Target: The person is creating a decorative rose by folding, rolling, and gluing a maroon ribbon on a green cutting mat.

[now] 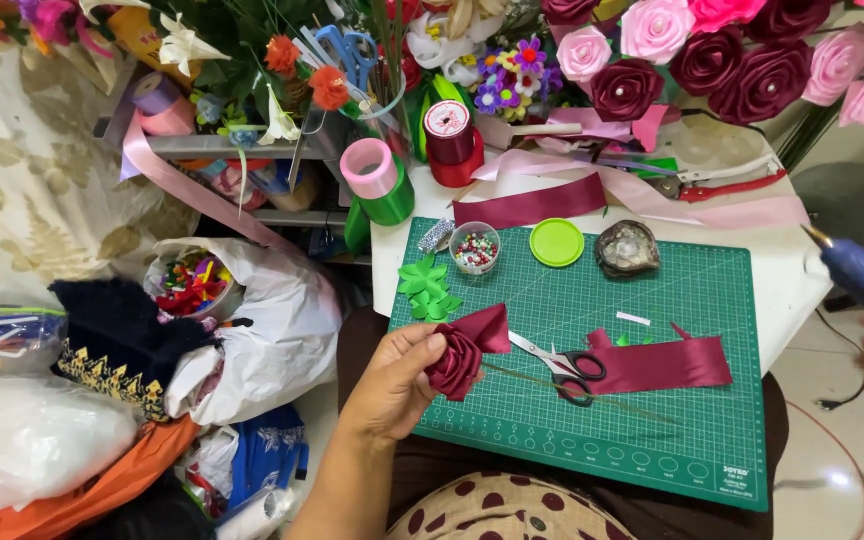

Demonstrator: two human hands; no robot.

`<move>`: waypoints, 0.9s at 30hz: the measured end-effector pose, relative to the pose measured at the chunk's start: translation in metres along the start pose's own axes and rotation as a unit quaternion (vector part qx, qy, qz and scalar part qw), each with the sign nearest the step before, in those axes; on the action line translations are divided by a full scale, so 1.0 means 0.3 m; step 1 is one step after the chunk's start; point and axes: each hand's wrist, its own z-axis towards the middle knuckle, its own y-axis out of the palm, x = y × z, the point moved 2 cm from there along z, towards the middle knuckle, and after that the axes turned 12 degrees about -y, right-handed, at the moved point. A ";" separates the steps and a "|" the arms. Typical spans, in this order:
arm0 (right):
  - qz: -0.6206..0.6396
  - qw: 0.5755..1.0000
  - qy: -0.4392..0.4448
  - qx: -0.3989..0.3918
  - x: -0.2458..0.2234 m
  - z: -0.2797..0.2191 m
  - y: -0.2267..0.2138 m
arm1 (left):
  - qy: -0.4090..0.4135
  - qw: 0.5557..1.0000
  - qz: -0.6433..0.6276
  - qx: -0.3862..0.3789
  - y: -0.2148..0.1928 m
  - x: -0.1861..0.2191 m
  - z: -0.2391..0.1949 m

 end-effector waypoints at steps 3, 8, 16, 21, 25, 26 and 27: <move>-0.006 0.990 0.129 -0.053 0.051 -0.072 0.002 | 0.009 1.000 -0.005 0.001 0.000 -0.019 0.001; 0.063 0.991 0.097 -0.059 -0.920 -0.325 0.224 | 0.034 0.999 0.006 0.019 0.025 -0.068 0.013; 0.090 0.989 0.110 -0.042 -1.125 -0.345 0.384 | 0.060 0.998 0.030 0.017 0.081 -0.088 0.001; 0.100 0.988 0.111 -0.039 -1.094 -0.352 0.407 | 0.073 0.997 0.036 0.010 0.089 -0.092 0.002; 0.108 0.986 0.127 -0.023 -1.098 -0.354 0.415 | 0.074 0.996 0.043 -0.005 0.100 -0.093 -0.006; 0.105 0.987 0.122 -0.028 -1.099 -0.354 0.415 | 0.072 0.996 0.052 0.000 0.102 -0.093 -0.008; 0.105 0.987 0.122 -0.028 -1.088 -0.356 0.417 | 0.072 0.996 0.052 0.000 0.103 -0.093 -0.009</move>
